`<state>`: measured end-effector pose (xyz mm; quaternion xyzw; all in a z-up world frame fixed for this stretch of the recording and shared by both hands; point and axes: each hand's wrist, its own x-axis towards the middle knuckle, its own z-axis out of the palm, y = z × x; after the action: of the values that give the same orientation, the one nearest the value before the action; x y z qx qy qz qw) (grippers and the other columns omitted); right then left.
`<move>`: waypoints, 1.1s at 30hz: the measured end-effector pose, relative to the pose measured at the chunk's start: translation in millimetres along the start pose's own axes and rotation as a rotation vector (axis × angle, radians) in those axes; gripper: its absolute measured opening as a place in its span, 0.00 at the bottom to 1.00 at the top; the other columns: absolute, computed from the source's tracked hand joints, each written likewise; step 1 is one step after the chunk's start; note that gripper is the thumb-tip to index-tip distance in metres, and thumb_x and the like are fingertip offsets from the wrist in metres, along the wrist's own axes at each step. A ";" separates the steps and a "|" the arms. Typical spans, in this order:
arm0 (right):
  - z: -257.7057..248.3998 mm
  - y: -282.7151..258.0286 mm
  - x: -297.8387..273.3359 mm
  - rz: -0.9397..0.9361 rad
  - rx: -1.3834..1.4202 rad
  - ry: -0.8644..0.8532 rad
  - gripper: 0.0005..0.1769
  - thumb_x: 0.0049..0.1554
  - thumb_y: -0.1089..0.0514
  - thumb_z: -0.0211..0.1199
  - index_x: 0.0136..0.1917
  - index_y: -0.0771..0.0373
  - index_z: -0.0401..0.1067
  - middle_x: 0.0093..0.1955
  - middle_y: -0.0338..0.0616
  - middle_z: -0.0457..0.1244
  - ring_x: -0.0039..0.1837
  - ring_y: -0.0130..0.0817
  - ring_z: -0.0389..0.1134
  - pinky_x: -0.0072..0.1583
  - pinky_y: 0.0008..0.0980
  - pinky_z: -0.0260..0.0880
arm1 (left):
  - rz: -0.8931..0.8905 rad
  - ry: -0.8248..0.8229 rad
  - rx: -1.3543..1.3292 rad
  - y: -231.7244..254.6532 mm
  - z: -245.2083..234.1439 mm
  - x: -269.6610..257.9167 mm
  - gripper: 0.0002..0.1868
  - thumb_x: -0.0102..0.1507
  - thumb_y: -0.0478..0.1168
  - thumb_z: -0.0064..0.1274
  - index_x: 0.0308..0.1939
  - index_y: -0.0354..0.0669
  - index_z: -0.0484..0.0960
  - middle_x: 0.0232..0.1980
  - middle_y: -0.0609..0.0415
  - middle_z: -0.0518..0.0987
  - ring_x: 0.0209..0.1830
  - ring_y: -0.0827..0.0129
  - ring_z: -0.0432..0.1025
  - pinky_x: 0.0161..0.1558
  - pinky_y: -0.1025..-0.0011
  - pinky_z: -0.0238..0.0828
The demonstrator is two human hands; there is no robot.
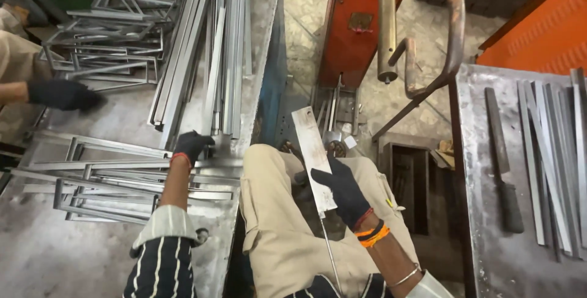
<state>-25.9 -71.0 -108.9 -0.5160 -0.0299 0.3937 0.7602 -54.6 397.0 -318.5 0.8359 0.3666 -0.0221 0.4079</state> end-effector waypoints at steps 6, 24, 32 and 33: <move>3.7 -3.6 -6.2 -0.010 0.014 -0.001 0.23 0.58 0.60 0.62 0.66 0.71 0.69 0.48 0.54 0.72 0.41 0.37 0.75 0.42 0.33 0.78 | -0.148 -0.177 0.168 34.5 -17.8 -56.5 0.18 0.49 0.42 0.64 0.33 0.26 0.86 0.35 0.41 0.84 0.36 0.54 0.81 0.42 0.62 0.76; 22.3 -3.9 48.4 -0.489 -0.428 0.296 0.13 0.54 0.60 0.71 0.50 0.70 0.78 0.43 0.48 0.73 0.43 0.30 0.73 0.46 0.30 0.72 | 0.315 0.125 -0.994 222.0 116.5 -193.0 0.14 0.70 0.46 0.48 0.49 0.39 0.80 0.32 0.57 0.77 0.29 0.74 0.68 0.31 0.70 0.67; 60.7 -59.1 30.3 -0.673 -0.501 0.489 0.15 0.54 0.58 0.71 0.51 0.67 0.74 0.43 0.46 0.71 0.44 0.33 0.73 0.47 0.35 0.73 | 0.478 0.207 -0.774 256.8 121.1 -285.6 0.20 0.75 0.48 0.40 0.51 0.34 0.79 0.24 0.53 0.73 0.24 0.71 0.68 0.27 0.64 0.63; 58.8 -67.9 32.0 -0.746 -0.467 0.436 0.15 0.55 0.59 0.71 0.53 0.67 0.73 0.45 0.45 0.70 0.46 0.33 0.73 0.49 0.35 0.73 | 0.441 0.146 -0.735 267.7 109.5 -310.3 0.21 0.72 0.48 0.39 0.58 0.38 0.79 0.19 0.51 0.74 0.19 0.69 0.71 0.22 0.63 0.63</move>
<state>8.1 -16.9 -38.2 -0.6973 -0.1405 -0.0396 0.7018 -83.6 29.3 -109.0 0.6930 0.1905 0.2569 0.6461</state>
